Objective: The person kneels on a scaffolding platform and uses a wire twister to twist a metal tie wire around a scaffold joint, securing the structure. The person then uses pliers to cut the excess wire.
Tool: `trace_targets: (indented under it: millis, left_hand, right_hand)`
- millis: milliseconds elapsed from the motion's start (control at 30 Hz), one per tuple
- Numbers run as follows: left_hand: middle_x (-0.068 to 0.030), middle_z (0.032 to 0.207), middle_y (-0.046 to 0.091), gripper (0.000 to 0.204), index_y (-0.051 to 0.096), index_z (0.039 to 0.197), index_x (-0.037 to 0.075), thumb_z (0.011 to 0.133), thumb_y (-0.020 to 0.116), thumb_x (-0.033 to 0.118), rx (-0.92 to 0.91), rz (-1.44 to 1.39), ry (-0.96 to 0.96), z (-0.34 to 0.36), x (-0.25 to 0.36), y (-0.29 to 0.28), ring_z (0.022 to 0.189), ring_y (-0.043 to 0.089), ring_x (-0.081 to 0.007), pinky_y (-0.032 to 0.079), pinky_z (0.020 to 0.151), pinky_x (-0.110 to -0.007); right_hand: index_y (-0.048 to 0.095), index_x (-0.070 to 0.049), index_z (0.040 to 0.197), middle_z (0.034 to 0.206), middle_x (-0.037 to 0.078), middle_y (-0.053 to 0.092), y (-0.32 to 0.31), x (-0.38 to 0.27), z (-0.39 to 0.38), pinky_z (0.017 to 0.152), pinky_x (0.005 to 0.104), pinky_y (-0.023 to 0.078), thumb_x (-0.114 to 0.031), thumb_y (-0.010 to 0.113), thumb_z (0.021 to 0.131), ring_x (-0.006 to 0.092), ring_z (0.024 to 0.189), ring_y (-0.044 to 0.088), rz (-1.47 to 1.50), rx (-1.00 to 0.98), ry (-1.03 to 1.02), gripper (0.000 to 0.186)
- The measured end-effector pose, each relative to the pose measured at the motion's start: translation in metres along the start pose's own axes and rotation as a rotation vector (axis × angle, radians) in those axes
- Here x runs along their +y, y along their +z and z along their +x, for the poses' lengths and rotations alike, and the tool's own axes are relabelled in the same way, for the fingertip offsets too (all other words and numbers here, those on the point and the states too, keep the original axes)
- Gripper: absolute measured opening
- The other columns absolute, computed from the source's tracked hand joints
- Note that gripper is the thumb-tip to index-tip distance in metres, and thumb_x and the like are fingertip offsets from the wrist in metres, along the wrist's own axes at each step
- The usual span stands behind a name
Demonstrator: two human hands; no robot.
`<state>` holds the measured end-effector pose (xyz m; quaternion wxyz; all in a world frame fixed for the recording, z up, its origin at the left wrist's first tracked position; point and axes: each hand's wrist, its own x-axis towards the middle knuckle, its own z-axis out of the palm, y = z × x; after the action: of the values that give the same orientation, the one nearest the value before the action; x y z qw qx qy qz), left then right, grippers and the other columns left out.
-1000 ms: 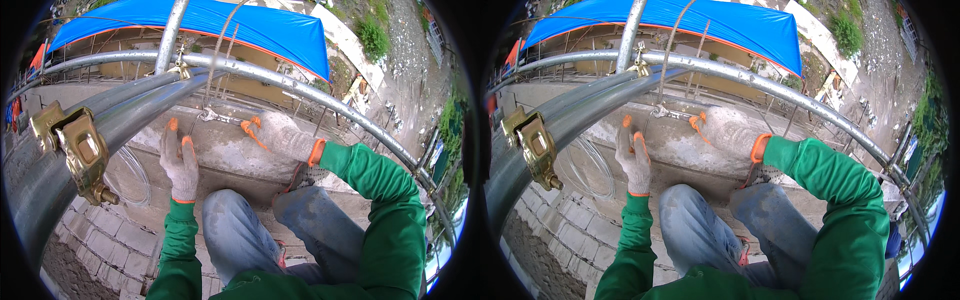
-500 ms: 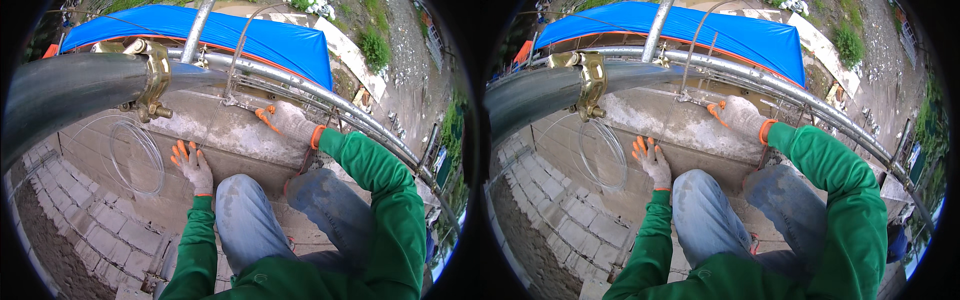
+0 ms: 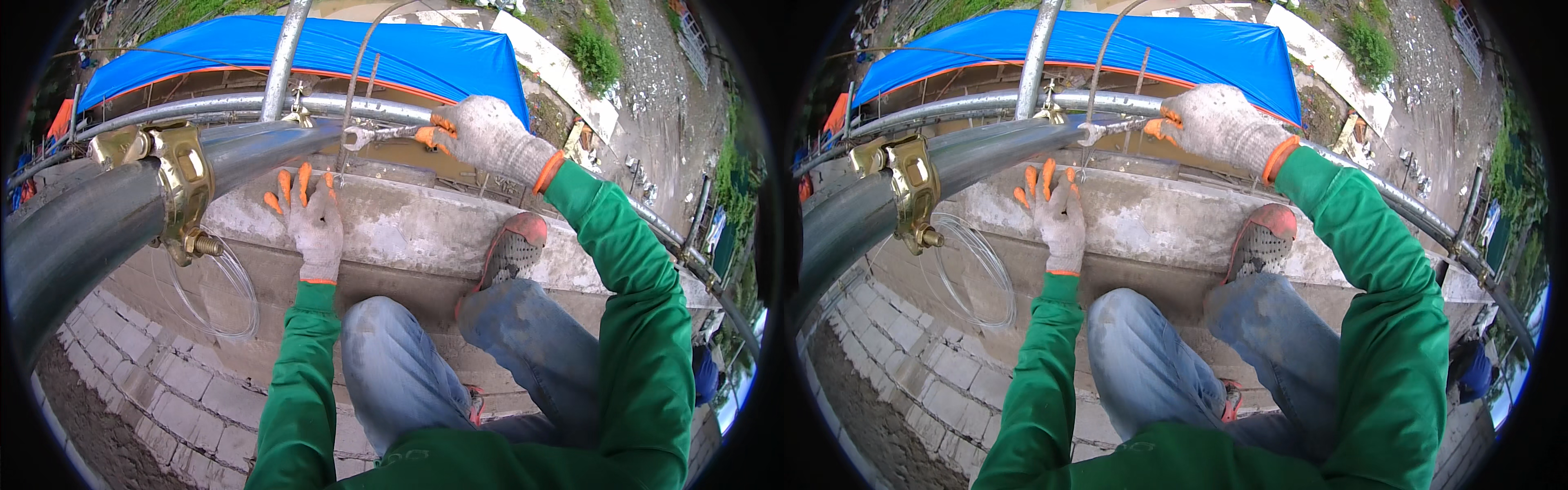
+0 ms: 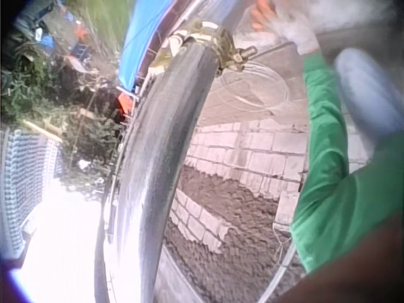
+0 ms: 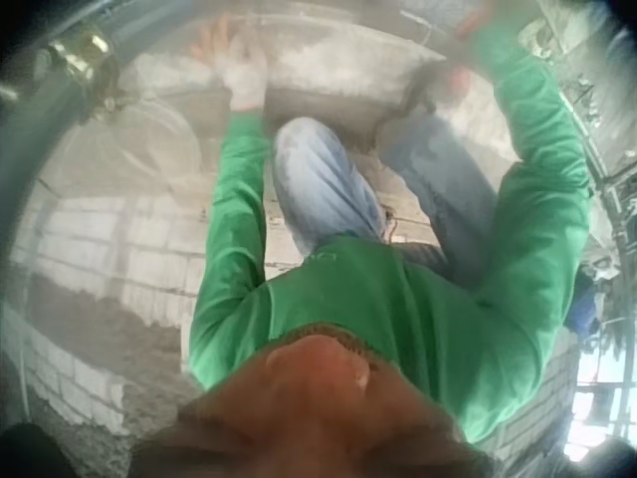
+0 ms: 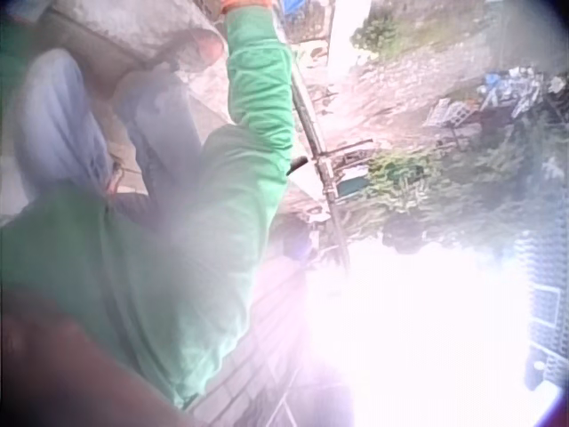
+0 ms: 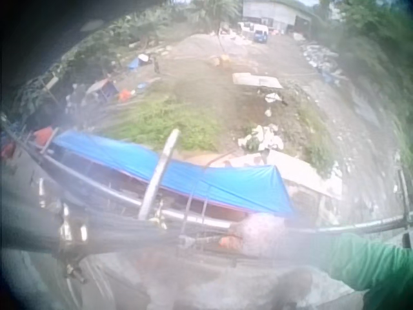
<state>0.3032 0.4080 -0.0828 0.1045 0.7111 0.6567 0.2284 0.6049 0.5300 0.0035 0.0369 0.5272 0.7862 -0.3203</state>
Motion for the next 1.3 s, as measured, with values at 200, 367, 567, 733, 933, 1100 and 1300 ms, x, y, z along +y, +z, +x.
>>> trace_targets:
  millis: [200,367,567,733,933,1100,1300]
  left_hand:
    - [-0.0102,0.140,0.063,0.037,0.074,0.119,0.013,0.086,0.063,-0.001,-0.040,0.085,0.083,0.006,0.012,0.004,0.145,0.037,-0.0419,0.004,0.122,-0.065]
    - [-0.0097,0.134,0.066,0.042,0.073,0.119,0.009,0.081,0.060,-0.005,0.000,-0.041,0.016,0.006,0.010,0.007,0.141,0.044,-0.0407,0.014,0.122,-0.064]
    - [-0.0114,0.131,0.067,0.043,0.071,0.120,0.005,0.080,0.059,-0.005,0.015,-0.018,0.095,0.002,0.002,0.012,0.137,0.050,-0.0392,0.014,0.123,-0.063]
    - [-0.0113,0.132,0.067,0.042,0.071,0.122,0.005,0.082,0.059,-0.005,-0.022,0.015,0.099,0.003,0.004,0.012,0.137,0.050,-0.0391,0.012,0.123,-0.062]
    - [-0.0120,0.133,0.067,0.043,0.070,0.124,0.005,0.084,0.057,-0.007,0.001,0.000,0.062,0.003,0.005,0.010,0.138,0.050,-0.0386,0.009,0.124,-0.060]
    - [-0.0114,0.131,0.068,0.047,0.071,0.124,0.006,0.079,0.060,-0.004,0.002,0.013,0.117,0.006,0.007,0.010,0.136,0.051,-0.0402,0.017,0.122,-0.063]
    - [-0.0149,0.130,0.068,0.044,0.070,0.125,0.003,0.084,0.056,-0.006,-0.005,-0.055,0.027,0.006,0.005,0.010,0.138,0.050,-0.0381,0.010,0.124,-0.060]
  right_hand:
    - [0.074,-0.009,0.102,0.079,0.018,0.071,0.046,-0.016,-0.027,0.073,0.0519,0.055,-0.054,0.060,0.097,0.0390,0.079,0.071,0.034,-0.083,0.025,0.048]
    - [0.073,-0.008,0.101,0.083,0.019,0.072,0.037,-0.018,-0.020,0.078,0.0525,0.055,-0.053,0.057,0.099,0.0391,0.083,0.071,0.028,-0.151,0.057,0.048]
    - [0.074,-0.010,0.103,0.087,0.018,0.071,0.038,-0.006,-0.001,0.079,0.0509,0.056,-0.054,0.056,0.098,0.0378,0.088,0.070,-0.003,-0.107,-0.078,0.048]
    - [0.075,-0.012,0.101,0.089,0.014,0.072,0.029,0.004,0.030,0.077,0.0483,0.057,-0.057,0.060,0.096,0.0347,0.087,0.071,-0.157,-0.127,-0.219,0.047]
    - [0.076,-0.011,0.101,0.090,0.015,0.073,0.035,-0.005,0.047,0.079,0.0475,0.057,-0.059,0.060,0.096,0.0341,0.090,0.071,-0.099,-0.194,-0.239,0.050]
    - [0.076,-0.011,0.102,0.084,0.016,0.071,0.024,0.010,0.073,0.077,0.0482,0.055,-0.062,0.060,0.095,0.0360,0.086,0.069,-0.122,-0.217,-0.246,0.054]
    - [0.075,-0.012,0.103,0.086,0.016,0.070,0.024,-0.001,0.068,0.079,0.0483,0.055,-0.059,0.061,0.095,0.0357,0.086,0.069,-0.159,-0.177,-0.253,0.050]
